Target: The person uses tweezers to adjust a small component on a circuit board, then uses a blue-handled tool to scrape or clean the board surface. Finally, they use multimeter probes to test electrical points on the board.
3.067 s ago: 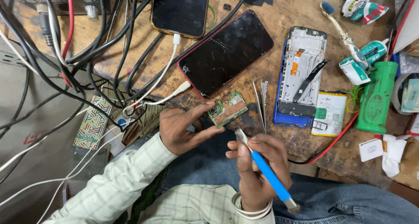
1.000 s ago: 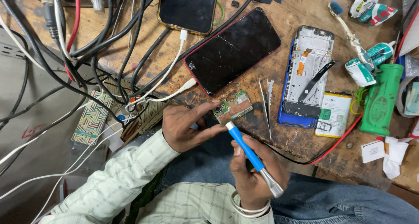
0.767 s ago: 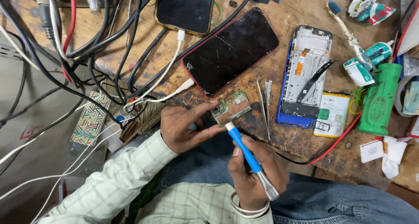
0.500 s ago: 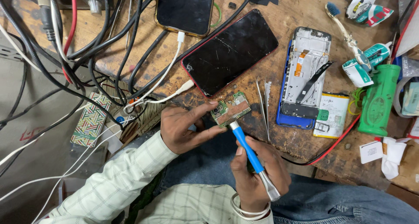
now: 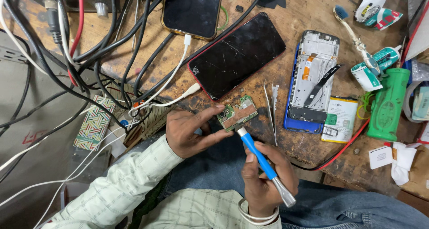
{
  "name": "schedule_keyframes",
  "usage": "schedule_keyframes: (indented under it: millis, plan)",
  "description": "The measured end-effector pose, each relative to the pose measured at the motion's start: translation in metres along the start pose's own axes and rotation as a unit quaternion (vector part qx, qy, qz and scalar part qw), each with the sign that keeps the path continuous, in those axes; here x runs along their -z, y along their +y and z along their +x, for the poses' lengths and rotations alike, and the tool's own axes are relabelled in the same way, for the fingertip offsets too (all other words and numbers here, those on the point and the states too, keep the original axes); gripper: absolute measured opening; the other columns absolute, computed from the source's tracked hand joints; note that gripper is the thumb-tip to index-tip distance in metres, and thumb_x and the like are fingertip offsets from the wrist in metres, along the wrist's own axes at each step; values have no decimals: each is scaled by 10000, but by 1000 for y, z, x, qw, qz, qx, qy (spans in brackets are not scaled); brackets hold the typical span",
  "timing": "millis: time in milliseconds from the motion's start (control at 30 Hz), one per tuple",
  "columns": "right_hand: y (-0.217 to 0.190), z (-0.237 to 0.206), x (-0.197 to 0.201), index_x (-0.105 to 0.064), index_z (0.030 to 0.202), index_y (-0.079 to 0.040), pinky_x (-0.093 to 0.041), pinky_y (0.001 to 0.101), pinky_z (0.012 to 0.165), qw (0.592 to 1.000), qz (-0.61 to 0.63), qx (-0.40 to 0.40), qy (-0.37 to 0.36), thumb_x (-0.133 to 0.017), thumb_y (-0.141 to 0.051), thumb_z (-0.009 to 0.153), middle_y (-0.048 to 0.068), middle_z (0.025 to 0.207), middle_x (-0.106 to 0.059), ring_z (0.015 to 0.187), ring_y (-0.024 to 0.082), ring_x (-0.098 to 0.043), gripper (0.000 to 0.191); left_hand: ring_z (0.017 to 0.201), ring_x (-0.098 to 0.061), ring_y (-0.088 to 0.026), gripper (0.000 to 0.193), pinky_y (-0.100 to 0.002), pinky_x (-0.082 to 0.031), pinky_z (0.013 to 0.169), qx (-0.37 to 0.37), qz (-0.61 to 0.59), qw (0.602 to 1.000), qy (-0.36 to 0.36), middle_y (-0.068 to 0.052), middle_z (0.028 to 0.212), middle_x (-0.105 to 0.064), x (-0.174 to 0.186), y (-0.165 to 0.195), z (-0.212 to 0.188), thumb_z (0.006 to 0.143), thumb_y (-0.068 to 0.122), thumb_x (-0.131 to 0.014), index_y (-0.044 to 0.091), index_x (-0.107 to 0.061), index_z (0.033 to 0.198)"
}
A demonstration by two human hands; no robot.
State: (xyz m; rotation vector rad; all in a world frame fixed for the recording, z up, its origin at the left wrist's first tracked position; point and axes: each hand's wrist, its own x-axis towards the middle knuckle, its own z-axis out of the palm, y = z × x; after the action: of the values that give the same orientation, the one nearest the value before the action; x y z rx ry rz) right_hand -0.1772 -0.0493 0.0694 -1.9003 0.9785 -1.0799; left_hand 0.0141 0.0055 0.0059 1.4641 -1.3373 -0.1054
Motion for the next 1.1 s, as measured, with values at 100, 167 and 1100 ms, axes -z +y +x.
schedule_keyframes:
  millis: [100,167,1100]
  plan:
    - [3,-1,2,-705,1074,19,-573,249,686,998,-57,11,2,-770,-330,933,124,942,-748,772,162,-723,382,472,-608,-105,625,-271,-427,473,3,-2,1000,-9,23,557,-607,1,0,0,805,293,-941,33,-661,1300]
    - [4,-2,3,-701,1087,19,-584,240,681,999,-46,25,7,-765,-303,943,127,960,-743,753,155,-723,358,478,-610,-109,622,-272,-431,479,7,1,1000,-6,24,563,-611,1,1,0,807,298,-941,38,-662,1299]
    - [-1,2,-3,-651,1057,-7,-611,229,694,999,-42,-3,-16,-841,-188,876,111,933,-755,799,131,-760,319,473,-604,-104,627,-263,-429,474,11,0,1000,-9,17,566,-617,0,1,-1,822,321,-928,35,-657,1309]
